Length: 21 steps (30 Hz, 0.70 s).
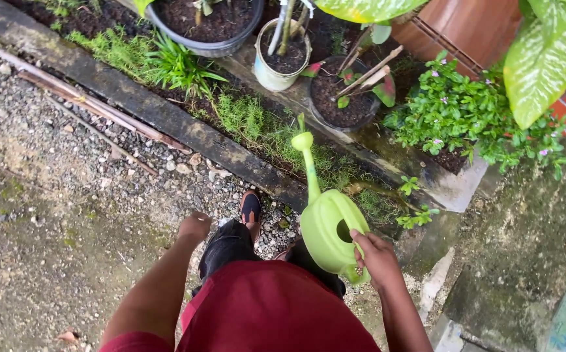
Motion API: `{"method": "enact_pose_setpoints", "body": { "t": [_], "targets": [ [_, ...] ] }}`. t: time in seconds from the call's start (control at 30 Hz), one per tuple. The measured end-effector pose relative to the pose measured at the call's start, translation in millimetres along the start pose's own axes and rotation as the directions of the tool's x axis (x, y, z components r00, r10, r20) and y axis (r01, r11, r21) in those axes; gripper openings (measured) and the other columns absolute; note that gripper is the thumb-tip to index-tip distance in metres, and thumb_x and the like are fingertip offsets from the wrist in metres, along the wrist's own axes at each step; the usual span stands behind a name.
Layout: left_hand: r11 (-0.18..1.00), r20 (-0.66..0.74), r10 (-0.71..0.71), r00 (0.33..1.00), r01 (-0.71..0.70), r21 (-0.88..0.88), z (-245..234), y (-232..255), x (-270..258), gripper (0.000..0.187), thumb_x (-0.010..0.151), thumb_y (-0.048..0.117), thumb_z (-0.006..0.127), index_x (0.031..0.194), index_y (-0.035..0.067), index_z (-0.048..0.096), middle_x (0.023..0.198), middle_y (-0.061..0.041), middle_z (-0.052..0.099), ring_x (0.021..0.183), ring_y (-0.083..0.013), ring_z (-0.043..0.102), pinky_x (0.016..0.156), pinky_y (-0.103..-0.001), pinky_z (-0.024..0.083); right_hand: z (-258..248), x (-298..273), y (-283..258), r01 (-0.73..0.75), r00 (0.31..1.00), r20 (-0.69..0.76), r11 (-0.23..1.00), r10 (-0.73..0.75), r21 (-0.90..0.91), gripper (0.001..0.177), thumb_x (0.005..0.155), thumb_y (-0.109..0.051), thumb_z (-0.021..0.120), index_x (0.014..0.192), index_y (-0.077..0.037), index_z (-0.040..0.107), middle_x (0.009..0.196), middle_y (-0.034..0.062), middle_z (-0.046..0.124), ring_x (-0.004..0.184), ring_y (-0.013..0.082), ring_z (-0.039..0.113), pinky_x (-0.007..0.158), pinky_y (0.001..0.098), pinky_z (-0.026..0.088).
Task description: Watering various potted plants and a garden bed using a green watering can.
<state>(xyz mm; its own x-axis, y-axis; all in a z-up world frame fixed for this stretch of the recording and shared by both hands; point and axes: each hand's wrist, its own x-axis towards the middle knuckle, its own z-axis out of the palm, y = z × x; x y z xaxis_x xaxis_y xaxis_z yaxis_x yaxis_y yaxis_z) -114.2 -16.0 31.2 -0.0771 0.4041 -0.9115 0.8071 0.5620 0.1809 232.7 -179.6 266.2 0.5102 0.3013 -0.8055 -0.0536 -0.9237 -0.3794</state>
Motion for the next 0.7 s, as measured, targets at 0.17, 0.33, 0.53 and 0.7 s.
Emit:
{"method": "enact_pose_setpoints", "body": {
  "t": [0.17,0.33,0.53,0.7],
  "targets": [
    [0.999,-0.018,-0.006,1.000,0.005,-0.041,-4.7,-1.8,-21.2,0.040,0.107,0.030,0.045,0.136,0.009,0.063,0.132,-0.016,0.068,0.092,-0.0226,0.070,0.083,-0.037,0.060,-6.2,-0.4,0.4,0.014,1.000,-0.014,0.999,-0.014,-0.044,0.042,0.099,-0.039,0.063,0.069,-0.011,0.056,0.060,0.0032,0.054,0.056,0.0168,0.049,0.073,0.0395,0.048],
    [0.998,-0.014,-0.050,0.999,0.050,-0.028,18.3,-6.6,-23.4,0.037,0.107,0.034,0.054,0.134,0.012,0.065,0.130,-0.017,0.067,0.099,-0.0265,0.070,0.089,-0.036,0.061,-27.6,14.3,35.9,0.018,1.000,-0.008,0.999,-0.019,-0.034,0.042,0.099,-0.039,0.062,0.069,-0.010,0.056,0.061,0.0042,0.056,0.055,0.0173,0.050,0.071,0.0403,0.048],
    [1.000,-0.016,0.002,1.000,-0.001,0.015,50.6,8.1,-28.1,0.035,0.106,0.031,0.051,0.136,0.018,0.065,0.133,-0.010,0.069,0.085,-0.0210,0.072,0.076,-0.032,0.061,-62.8,11.6,85.0,-0.095,0.993,-0.075,0.995,0.094,-0.013,0.046,0.100,-0.043,0.063,0.070,-0.009,0.058,0.061,0.0054,0.056,0.057,0.0187,0.052,0.068,0.0406,0.047],
    [0.999,-0.070,0.005,0.998,-0.002,0.037,78.4,18.5,-18.4,0.039,0.096,0.031,0.048,0.127,0.019,0.067,0.098,-0.011,0.075,0.075,-0.0246,0.069,0.064,-0.037,0.055,-89.4,10.3,129.6,-0.154,0.972,-0.159,0.978,0.175,0.137,0.041,0.099,-0.039,0.067,0.074,-0.006,0.061,0.065,0.0081,0.058,0.058,0.0195,0.047,0.066,0.0405,0.042]
  ]
}}
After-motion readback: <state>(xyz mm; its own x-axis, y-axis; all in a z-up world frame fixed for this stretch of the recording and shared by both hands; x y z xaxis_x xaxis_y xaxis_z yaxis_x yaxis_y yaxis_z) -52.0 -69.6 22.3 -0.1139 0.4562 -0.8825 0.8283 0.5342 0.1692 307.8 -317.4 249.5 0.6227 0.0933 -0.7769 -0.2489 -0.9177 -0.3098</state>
